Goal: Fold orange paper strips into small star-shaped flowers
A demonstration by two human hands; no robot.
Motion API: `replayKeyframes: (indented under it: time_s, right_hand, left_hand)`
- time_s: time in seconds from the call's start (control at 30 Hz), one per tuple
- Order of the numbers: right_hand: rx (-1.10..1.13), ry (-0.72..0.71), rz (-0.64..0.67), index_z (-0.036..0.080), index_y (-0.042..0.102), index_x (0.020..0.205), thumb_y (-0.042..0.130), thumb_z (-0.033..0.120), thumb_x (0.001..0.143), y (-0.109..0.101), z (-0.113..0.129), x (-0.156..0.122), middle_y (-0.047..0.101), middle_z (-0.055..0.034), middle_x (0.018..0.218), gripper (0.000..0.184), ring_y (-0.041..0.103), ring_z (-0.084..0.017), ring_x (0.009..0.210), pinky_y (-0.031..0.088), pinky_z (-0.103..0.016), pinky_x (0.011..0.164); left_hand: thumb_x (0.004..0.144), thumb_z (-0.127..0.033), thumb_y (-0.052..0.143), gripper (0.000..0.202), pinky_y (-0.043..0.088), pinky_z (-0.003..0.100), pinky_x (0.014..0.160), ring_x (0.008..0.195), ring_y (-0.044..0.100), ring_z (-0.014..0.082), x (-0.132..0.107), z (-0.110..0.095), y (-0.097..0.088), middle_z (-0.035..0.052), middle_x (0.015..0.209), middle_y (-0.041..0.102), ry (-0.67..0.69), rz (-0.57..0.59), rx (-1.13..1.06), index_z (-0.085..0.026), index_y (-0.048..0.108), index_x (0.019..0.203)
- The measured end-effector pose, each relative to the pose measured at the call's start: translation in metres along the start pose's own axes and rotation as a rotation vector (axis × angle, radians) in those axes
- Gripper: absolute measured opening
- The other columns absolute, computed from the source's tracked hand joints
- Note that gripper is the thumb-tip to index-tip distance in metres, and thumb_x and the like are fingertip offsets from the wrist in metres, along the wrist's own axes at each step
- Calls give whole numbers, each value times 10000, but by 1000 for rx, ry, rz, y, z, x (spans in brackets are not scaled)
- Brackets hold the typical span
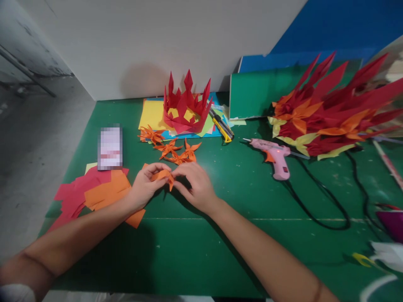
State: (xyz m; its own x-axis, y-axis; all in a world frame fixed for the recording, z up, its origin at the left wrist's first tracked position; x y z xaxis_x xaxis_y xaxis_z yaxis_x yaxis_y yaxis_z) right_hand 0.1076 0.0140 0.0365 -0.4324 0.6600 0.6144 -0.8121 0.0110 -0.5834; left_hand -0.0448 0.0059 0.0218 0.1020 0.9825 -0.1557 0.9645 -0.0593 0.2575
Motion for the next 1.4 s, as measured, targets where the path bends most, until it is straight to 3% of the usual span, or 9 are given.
replayKeyframes:
  time_s: [0.47, 1.0, 1.4]
  right_hand:
    - [59, 55, -104, 230, 592, 878, 588, 189, 831, -3, 6, 1, 672, -22, 788, 63, 614, -157, 706, 488, -322, 648]
    - [232, 61, -147, 207, 591, 813, 626, 108, 771, -4, 10, 2, 623, -14, 715, 112, 592, -140, 656, 485, -298, 601]
    - [357, 235, -150, 218, 509, 685, 590, 127, 770, 1, 7, -3, 544, 22, 626, 148, 528, -122, 583, 440, -276, 556]
  left_hand:
    - [576, -344, 819, 308, 528, 278, 770, 776, 633, 138, -7, -1, 4, 18, 819, 676, -29, -52, -52, -177, 648, 770]
    - [661, -277, 792, 149, 484, 238, 777, 785, 595, 101, -5, 1, 3, -1, 806, 610, 126, 114, -120, -195, 691, 735]
    - [659, -223, 790, 131, 478, 231, 785, 797, 592, 100, -6, 2, 5, 0, 808, 619, 119, 150, -126, -184, 693, 738]
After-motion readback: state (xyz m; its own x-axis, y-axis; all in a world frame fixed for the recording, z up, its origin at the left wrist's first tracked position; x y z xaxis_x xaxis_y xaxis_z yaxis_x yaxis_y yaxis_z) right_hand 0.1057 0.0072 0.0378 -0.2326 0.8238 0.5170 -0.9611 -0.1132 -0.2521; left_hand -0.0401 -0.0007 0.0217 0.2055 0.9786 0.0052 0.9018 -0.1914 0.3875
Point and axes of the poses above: each hand's wrist, its own x-axis towards the middle knuckle, its own y-axis out of the palm, z = x × y, the point moved 3 cm from there along x, towards the middle knuckle
